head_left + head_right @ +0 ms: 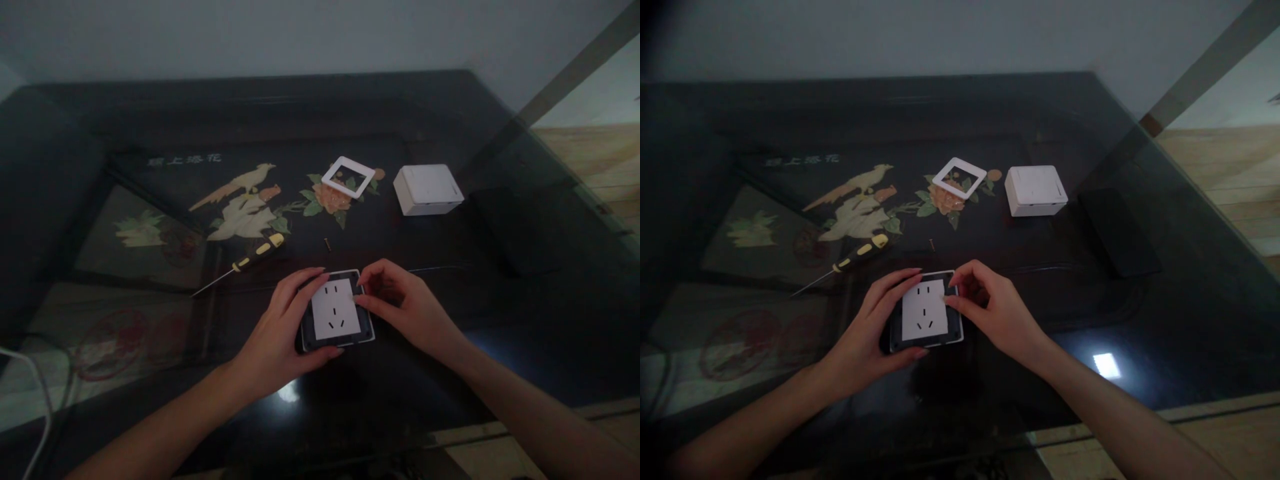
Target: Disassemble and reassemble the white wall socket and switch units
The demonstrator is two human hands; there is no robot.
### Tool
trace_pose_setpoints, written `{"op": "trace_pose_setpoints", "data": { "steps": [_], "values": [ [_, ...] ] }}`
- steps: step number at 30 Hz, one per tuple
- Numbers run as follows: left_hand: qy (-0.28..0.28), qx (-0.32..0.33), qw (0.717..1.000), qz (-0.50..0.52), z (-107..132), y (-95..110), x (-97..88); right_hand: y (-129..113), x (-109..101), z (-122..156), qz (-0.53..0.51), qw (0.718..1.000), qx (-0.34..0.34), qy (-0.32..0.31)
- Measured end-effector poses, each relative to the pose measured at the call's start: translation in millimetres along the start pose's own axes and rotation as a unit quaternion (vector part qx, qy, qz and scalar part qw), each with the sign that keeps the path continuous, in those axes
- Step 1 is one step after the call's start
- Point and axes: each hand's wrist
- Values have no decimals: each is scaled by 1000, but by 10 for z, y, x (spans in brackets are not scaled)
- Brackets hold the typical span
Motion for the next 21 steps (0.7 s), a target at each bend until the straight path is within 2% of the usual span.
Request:
{"op": "trace_pose_setpoints", "data": {
  "steps": [13, 17, 19, 21],
  "values": [
    [6, -1, 1000, 3, 5, 6, 13, 2, -35, -12, -15, 1000, 6, -6],
    [2, -6, 1000, -2, 10, 19, 10, -29, -88, -21, 14, 999, -40, 25],
    [4, -4, 1000, -3, 13, 21, 10, -91, -106, -49, 51, 994, -82, 40],
    [8, 1, 1000, -3, 15, 21, 13, -199, -89, -126, 101, 985, -138, 29]
  ]
}}
Point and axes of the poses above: each hand's wrist, its own z-axis away from the middle knuckle, its own x-axis out of the palm, y = z × x, and after that the axes turned 12 degrees about -z, right-handed
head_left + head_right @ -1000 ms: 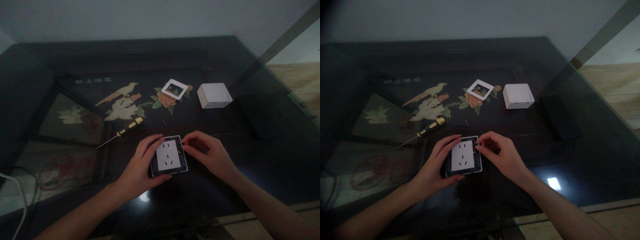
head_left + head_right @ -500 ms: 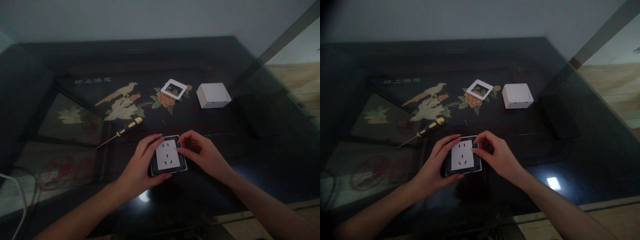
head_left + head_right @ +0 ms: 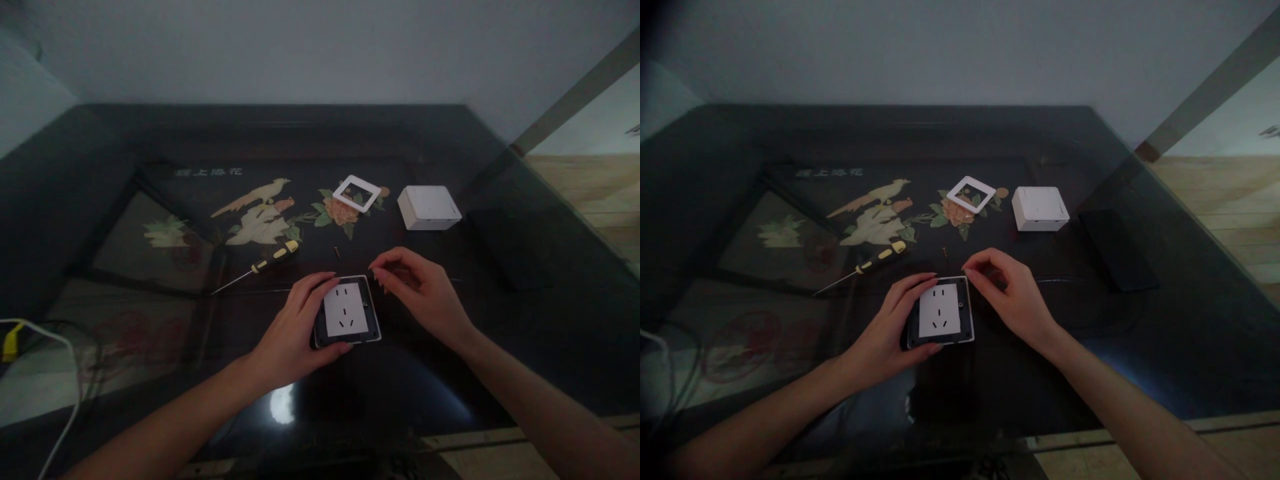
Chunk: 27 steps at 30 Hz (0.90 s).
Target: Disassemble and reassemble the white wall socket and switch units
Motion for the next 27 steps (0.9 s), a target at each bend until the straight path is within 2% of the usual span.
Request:
{"op": "trace_pose_setpoints", "data": {
  "steps": [2, 4, 5, 10, 13, 15, 19, 23, 24, 25, 27],
  "values": [
    [6, 5, 1000, 2, -1, -3, 7, -100, 57, -182, 54, 995, -70, -48],
    [15, 8, 1000, 8, -5, -7, 14, -178, 181, -437, 123, 977, -128, -119],
    [19, 9, 1000, 12, -7, -9, 17, -197, 266, -583, 171, 961, -135, -169],
    [29, 20, 999, 26, -10, -26, 11, -70, 750, -1222, 213, 925, -148, -279],
    [27, 27, 999, 34, -10, -32, 2, 55, 929, -1375, 213, 914, -139, -317],
    [27, 28, 998, 40, -9, -29, -5, 94, 959, -1387, 203, 915, -135, -321],
    [33, 27, 998, 54, 0, -13, -23, 33, 784, -1306, 147, 938, -128, -286],
    [33, 17, 997, 69, 16, -8, -39, -131, 344, -1146, 58, 968, -123, -209],
    [30, 14, 997, 72, 20, -8, -42, -175, 218, -1088, 25, 976, -119, -180],
    [28, 12, 997, 74, 23, -8, -45, -218, 94, -1021, -74, 983, -114, -122],
    [22, 8, 997, 74, 25, -6, -52, -297, -128, -854, -206, 972, -111, -34]
  ]
}}
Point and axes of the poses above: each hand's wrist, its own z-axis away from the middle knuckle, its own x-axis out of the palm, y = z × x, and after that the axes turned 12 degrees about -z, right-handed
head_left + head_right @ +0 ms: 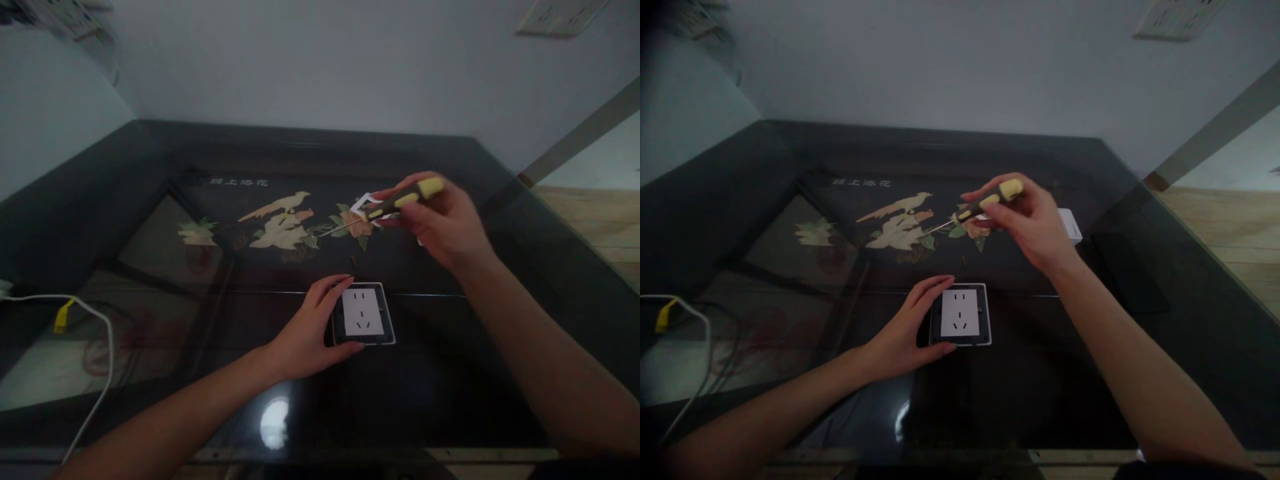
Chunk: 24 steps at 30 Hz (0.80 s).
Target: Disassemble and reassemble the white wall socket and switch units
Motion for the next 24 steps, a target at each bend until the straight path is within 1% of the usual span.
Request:
{"op": "trace_pose_setpoints", "data": {
  "steps": [1, 3, 4, 5, 8, 11, 13, 17, 20, 24],
  "values": [
    [-3, -3, 1000, -1, -1, 4, -4, -84, -57, 91, -26, 999, -7, 38],
    [-7, -9, 1000, 0, -8, 14, -12, -212, -126, 299, -31, 993, -25, 107],
    [-9, -11, 1000, 1, -12, 20, -16, -250, -138, 409, -27, 990, -39, 130],
    [-12, -14, 1000, 3, -17, 25, -19, -272, -138, 518, -18, 987, -52, 151],
    [-22, -20, 1000, 4, -26, 31, -22, -260, -93, 789, -5, 979, -92, 181],
    [-30, -24, 999, -7, -25, 21, -17, -204, -56, 923, 11, 973, -131, 191],
    [-34, -23, 999, -19, -21, 11, -11, -171, -57, 949, 28, 973, -140, 184],
    [-39, -17, 998, -36, -15, -2, -2, -123, -80, 955, 39, 978, -123, 164],
    [-37, -16, 998, -39, -14, -7, 0, -106, -75, 965, 44, 980, -111, 162],
    [-35, -15, 998, -41, -9, -18, -2, -99, -45, 978, 31, 982, -114, 149]
  ]
}}
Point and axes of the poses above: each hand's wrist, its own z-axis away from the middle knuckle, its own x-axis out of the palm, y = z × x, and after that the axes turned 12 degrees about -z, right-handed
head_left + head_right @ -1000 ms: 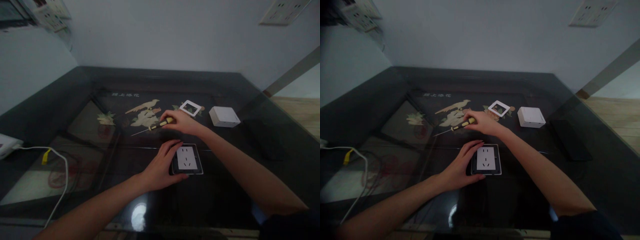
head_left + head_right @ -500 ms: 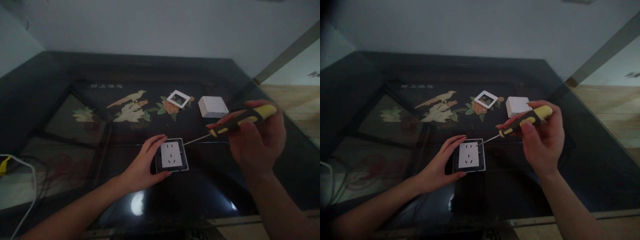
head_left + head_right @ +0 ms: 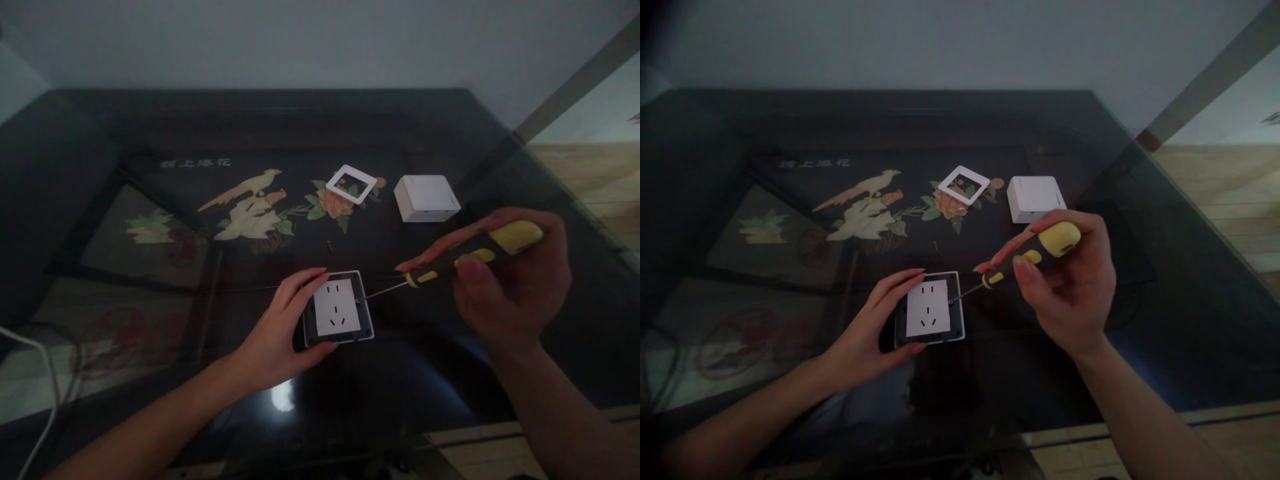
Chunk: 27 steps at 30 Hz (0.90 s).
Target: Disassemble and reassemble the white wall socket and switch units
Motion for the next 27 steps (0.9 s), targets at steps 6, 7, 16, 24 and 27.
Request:
{"op": "trace_pose_setpoints", "data": {
  "steps": [6, 7, 16, 24, 27],
  "values": [
    [-4, 1, 1000, -4, 1, 1, -1, -9, 16, 3, 26, 999, 20, 5],
    [-4, 0, 1000, -4, 0, 3, 0, -12, 16, 2, 32, 999, 19, 3],
    [5, 3, 1000, -5, -9, 2, 4, -62, 10, 12, 41, 999, 3, -27],
    [12, 10, 1000, -9, -12, 8, 14, -127, -19, -12, 42, 994, -8, -97],
    [10, 8, 1000, -14, -9, 12, 7, -193, 0, -90, 58, 986, -10, -159]
  ]
}}
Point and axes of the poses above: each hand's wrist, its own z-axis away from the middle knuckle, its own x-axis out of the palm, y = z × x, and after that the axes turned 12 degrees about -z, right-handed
